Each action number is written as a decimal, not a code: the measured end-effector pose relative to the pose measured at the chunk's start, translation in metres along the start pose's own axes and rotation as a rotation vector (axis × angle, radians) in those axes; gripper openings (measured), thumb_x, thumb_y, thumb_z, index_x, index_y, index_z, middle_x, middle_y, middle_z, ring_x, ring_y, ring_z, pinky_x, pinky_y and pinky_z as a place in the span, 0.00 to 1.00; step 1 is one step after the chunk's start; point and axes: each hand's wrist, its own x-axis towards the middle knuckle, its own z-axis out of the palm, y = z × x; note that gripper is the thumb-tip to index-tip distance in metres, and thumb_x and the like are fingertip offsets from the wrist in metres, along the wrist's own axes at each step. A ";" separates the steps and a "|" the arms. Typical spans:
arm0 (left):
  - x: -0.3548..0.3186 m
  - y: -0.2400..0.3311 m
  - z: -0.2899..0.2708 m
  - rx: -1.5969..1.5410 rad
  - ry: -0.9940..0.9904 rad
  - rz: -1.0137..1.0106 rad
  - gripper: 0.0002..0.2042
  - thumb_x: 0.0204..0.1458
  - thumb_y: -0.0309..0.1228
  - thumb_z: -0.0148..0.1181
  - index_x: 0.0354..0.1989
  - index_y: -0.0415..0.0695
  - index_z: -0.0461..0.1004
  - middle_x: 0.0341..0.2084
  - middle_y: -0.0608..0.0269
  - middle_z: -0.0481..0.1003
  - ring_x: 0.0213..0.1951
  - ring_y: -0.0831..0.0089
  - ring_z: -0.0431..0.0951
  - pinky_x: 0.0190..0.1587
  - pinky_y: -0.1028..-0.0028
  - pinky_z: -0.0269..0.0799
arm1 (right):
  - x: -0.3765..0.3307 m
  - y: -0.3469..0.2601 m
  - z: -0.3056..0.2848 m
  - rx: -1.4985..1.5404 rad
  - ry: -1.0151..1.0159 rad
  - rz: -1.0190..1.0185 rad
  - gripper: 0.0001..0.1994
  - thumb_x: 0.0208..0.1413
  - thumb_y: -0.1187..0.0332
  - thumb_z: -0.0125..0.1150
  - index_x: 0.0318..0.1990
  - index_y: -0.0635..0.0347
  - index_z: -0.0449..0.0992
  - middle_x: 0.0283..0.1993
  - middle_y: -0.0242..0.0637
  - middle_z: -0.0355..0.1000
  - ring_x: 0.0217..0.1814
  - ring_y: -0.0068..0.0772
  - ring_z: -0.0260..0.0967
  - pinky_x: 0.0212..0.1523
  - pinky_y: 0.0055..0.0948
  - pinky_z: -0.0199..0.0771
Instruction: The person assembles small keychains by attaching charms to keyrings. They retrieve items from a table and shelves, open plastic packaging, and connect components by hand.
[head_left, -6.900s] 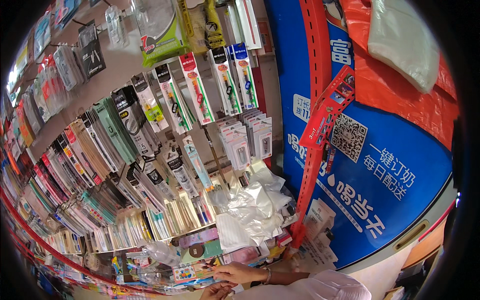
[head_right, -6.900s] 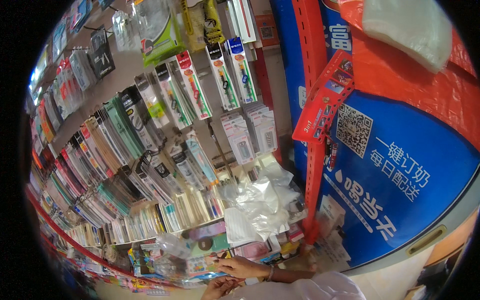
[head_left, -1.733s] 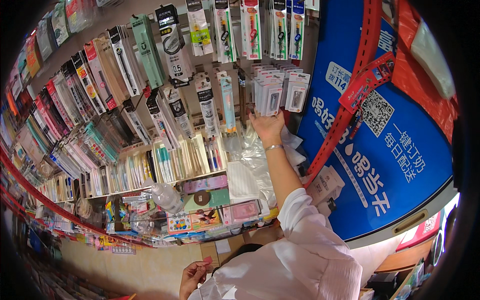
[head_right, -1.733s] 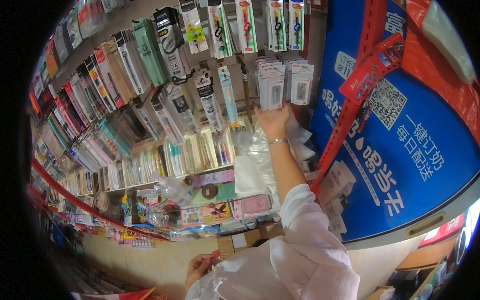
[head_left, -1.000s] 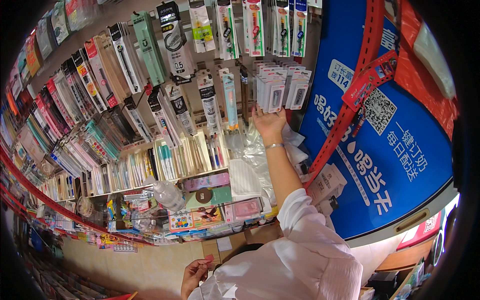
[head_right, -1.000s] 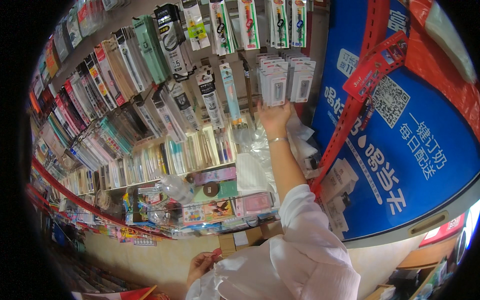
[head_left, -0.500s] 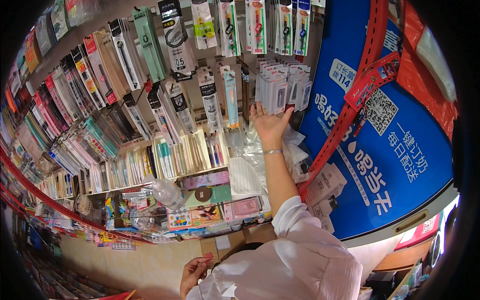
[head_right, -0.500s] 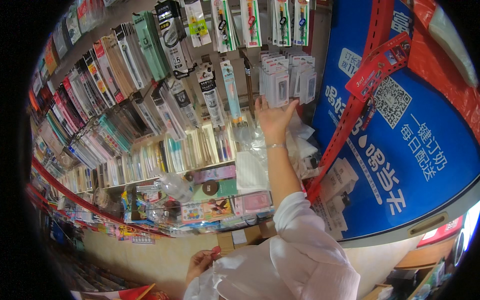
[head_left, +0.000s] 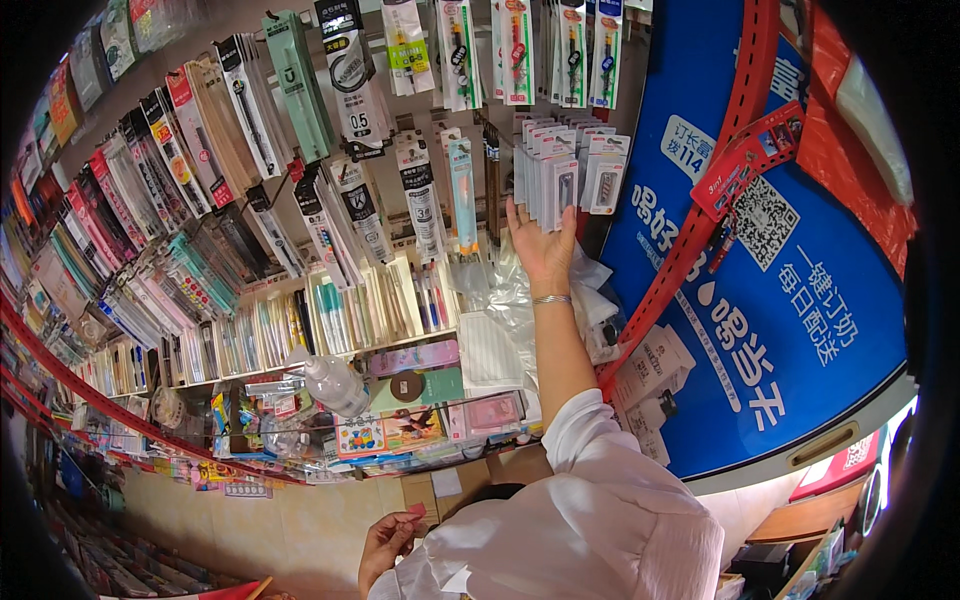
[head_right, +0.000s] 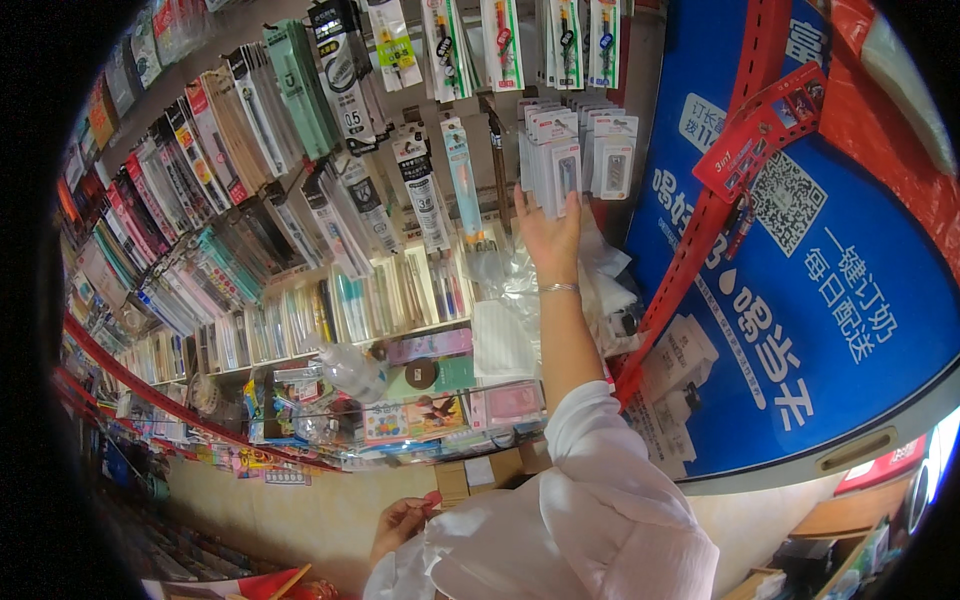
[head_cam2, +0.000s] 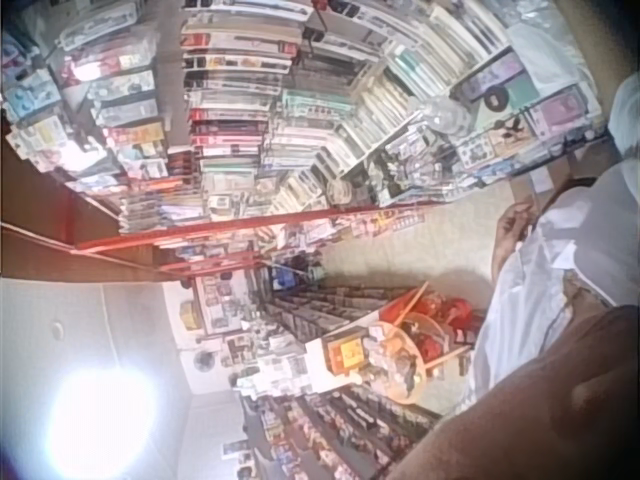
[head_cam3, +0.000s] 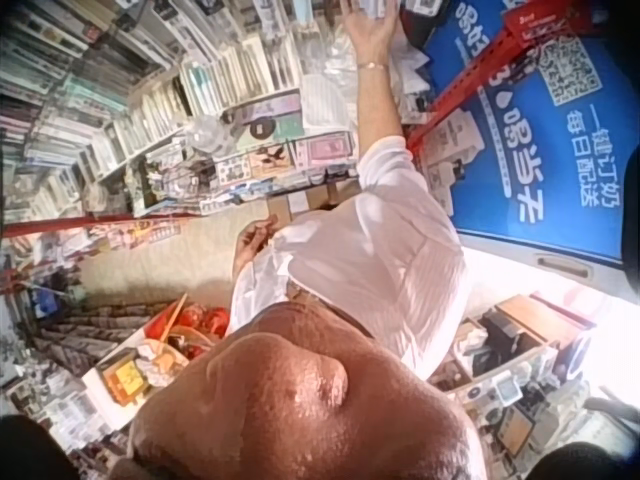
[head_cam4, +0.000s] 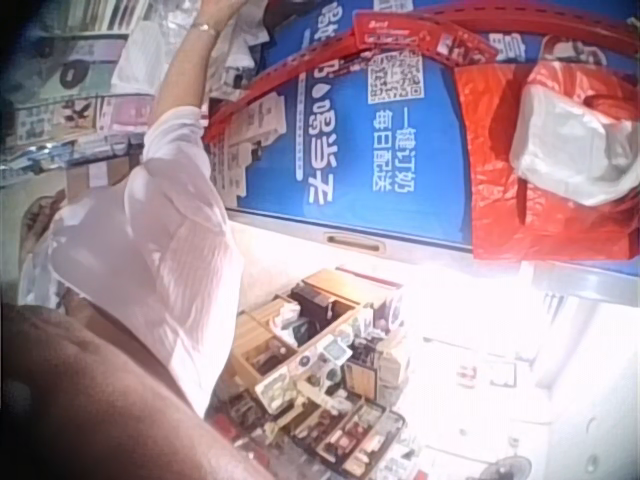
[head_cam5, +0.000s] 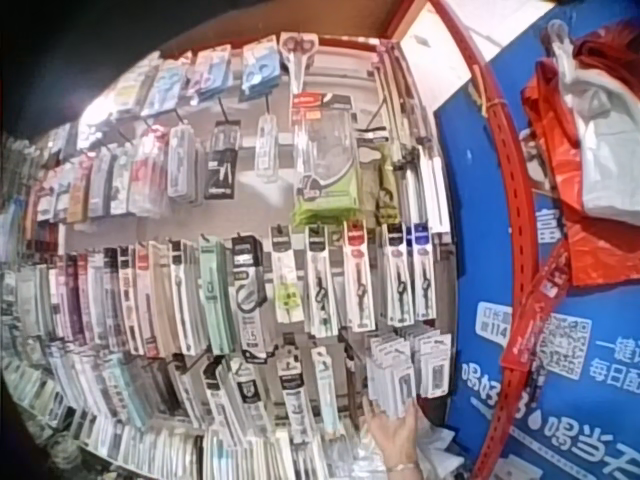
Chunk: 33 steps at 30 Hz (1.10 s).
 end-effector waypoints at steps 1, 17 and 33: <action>0.000 -0.002 0.000 -0.017 0.006 -0.001 0.11 0.58 0.30 0.57 0.47 0.41 0.74 0.36 0.63 0.79 0.19 0.85 0.65 0.21 0.83 0.60 | 0.000 0.000 -0.001 0.007 0.011 0.011 0.31 0.47 0.59 0.68 0.59 0.51 0.64 0.63 0.36 0.60 0.67 0.42 0.51 0.69 0.52 0.48; 0.006 -0.005 0.001 -0.006 -0.022 0.051 0.11 0.58 0.30 0.57 0.47 0.41 0.75 0.31 0.67 0.79 0.19 0.86 0.64 0.21 0.83 0.59 | -0.003 -0.008 0.005 0.026 -0.039 -0.036 0.33 0.44 0.65 0.69 0.60 0.56 0.63 0.63 0.40 0.61 0.67 0.46 0.53 0.67 0.55 0.52; 0.005 0.005 -0.004 0.015 0.031 -0.039 0.10 0.58 0.28 0.57 0.47 0.41 0.74 0.30 0.64 0.78 0.19 0.85 0.66 0.21 0.84 0.60 | -0.045 -0.024 0.053 -0.130 0.005 -0.143 0.33 0.45 0.64 0.67 0.61 0.54 0.62 0.64 0.40 0.59 0.69 0.45 0.51 0.68 0.55 0.50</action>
